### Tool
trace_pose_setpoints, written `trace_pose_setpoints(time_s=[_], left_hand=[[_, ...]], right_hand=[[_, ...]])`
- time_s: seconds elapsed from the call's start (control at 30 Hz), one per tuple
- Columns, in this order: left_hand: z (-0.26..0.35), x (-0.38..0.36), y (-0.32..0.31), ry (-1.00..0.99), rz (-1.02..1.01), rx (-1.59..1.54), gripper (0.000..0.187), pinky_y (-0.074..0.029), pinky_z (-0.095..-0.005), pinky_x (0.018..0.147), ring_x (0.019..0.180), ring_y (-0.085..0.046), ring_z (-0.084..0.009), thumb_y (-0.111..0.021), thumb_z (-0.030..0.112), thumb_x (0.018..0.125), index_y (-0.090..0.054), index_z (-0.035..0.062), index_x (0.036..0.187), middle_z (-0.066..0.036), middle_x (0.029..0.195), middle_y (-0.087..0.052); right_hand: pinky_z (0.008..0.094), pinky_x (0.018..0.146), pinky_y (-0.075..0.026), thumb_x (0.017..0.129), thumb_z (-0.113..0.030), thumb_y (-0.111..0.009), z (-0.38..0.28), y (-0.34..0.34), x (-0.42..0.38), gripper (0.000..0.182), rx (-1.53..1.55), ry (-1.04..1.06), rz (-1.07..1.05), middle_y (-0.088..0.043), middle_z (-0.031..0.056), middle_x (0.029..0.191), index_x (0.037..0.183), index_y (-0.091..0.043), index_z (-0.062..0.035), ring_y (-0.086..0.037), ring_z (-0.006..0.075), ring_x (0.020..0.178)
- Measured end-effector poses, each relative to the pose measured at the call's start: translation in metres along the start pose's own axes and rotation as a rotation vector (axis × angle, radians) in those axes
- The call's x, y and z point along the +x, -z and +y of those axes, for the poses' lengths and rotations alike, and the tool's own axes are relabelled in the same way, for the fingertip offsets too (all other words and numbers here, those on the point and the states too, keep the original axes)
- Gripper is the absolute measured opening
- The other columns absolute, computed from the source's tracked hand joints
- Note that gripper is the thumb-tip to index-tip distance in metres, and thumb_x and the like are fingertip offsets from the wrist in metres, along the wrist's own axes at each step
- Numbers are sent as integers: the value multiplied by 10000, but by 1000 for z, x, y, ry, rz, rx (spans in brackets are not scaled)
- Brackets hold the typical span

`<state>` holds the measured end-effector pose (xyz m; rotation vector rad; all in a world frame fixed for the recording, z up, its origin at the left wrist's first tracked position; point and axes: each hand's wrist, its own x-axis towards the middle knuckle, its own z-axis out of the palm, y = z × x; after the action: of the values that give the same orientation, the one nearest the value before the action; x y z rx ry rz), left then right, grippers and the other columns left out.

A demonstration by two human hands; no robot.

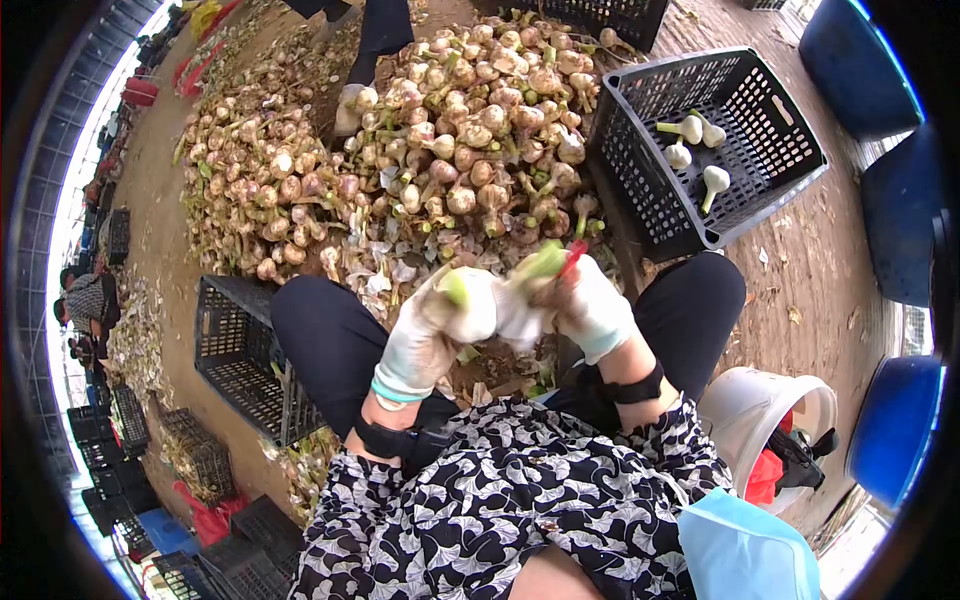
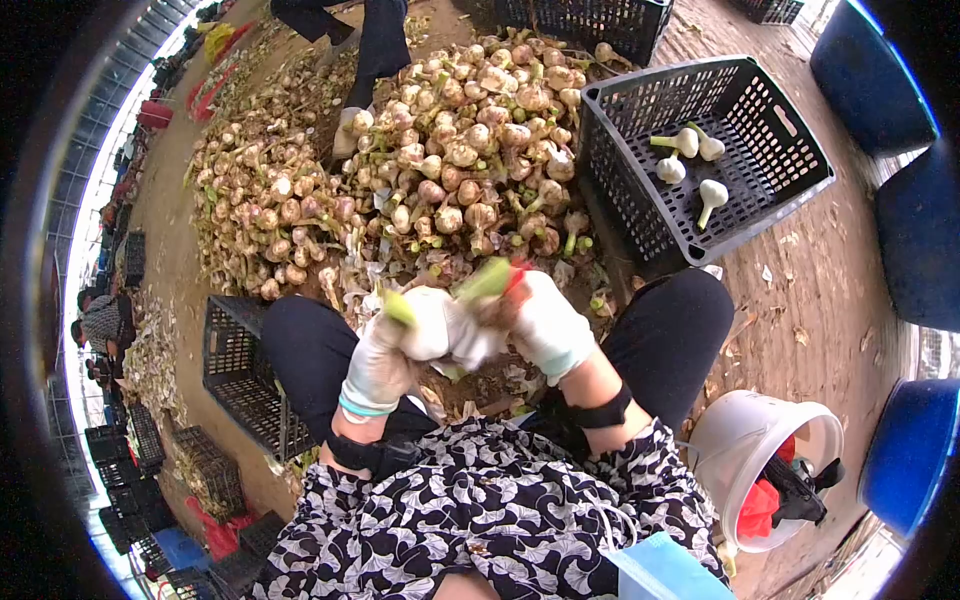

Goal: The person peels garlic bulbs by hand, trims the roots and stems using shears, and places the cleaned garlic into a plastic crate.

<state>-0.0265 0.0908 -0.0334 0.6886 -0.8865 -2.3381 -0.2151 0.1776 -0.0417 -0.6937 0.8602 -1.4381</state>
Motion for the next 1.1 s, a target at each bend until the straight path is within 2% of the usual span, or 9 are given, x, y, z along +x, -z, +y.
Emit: trace_pose_setpoints(time_s=[0.03,0.23,0.33,0.43,0.5,0.6,0.87,0.97,1.1], left_hand=[[3,-2,1,71,-78,-197,708,-494,-276,865,1035,-577,-181,-743,269,760,-388,-42,1288,-121,1141,-581],[3,-6,3,-108,104,445,848,-483,-289,880,996,-570,-160,-881,234,574,-427,-9,1248,-69,1075,-578],[8,-13,-4,91,21,241,790,-505,-323,846,988,-573,-168,-855,152,587,-438,-11,1238,-75,1066,-582],[6,-9,-8,106,31,58,783,-504,-333,851,989,-574,-178,-856,153,583,-447,-17,1228,-89,1085,-574],[10,-8,-4,62,49,139,790,-501,-335,860,998,-570,-183,-854,144,582,-439,-21,1235,-99,1103,-562],[16,-8,7,29,71,365,800,-473,-300,890,1024,-555,-176,-823,73,612,-406,-38,1285,-101,1139,-552],[23,-10,6,-34,42,391,730,-473,-272,853,957,-563,-142,-780,77,645,-430,-61,1270,-94,1049,-587],[17,-8,12,-56,161,532,728,-474,-273,856,968,-562,-149,-765,75,661,-412,-86,1277,-109,1064,-581],[7,-2,13,-78,149,509,699,-472,-290,870,972,-575,-171,-723,74,689,-394,-96,1283,-121,1092,-579]], right_hand=[[253,568,-478,883,-252,-592,17,1,2,274,386,-61,37,-619,53,735,937,-603,16,-584,104,638],[254,622,-475,822,-106,-612,11,-10,7,151,-410,145,13,-631,67,784,925,-617,5,-564,101,680],[267,631,-479,768,49,-541,23,30,31,105,-494,94,583,-615,69,768,847,-599,13,-568,133,707],[383,811,-498,707,-96,-622,31,28,33,374,-1482,-268,-17,-634,198,952,1068,-583,-4,-621,316,912],[384,782,-505,725,-121,-610,40,20,27,592,-1446,-204,-154,-623,222,1022,1283,-443,-17,-628,320,897],[298,478,-484,814,-183,-592,50,37,37,343,-509,-209,115,-622,186,817,1096,-529,2,-616,202,545],[298,646,-473,758,-27,-547,18,29,43,174,-952,80,214,-579,145,759,923,-578,18,-563,173,707],[271,707,-483,815,-178,-640,-10,-2,31,324,-681,-200,162,-614,127,852,1067,-580,16,-585,171,784],[349,776,-488,813,-338,-643,13,-22,15,404,-893,99,170,-625,196,930,1027,-582,-1,-624,308,861]])
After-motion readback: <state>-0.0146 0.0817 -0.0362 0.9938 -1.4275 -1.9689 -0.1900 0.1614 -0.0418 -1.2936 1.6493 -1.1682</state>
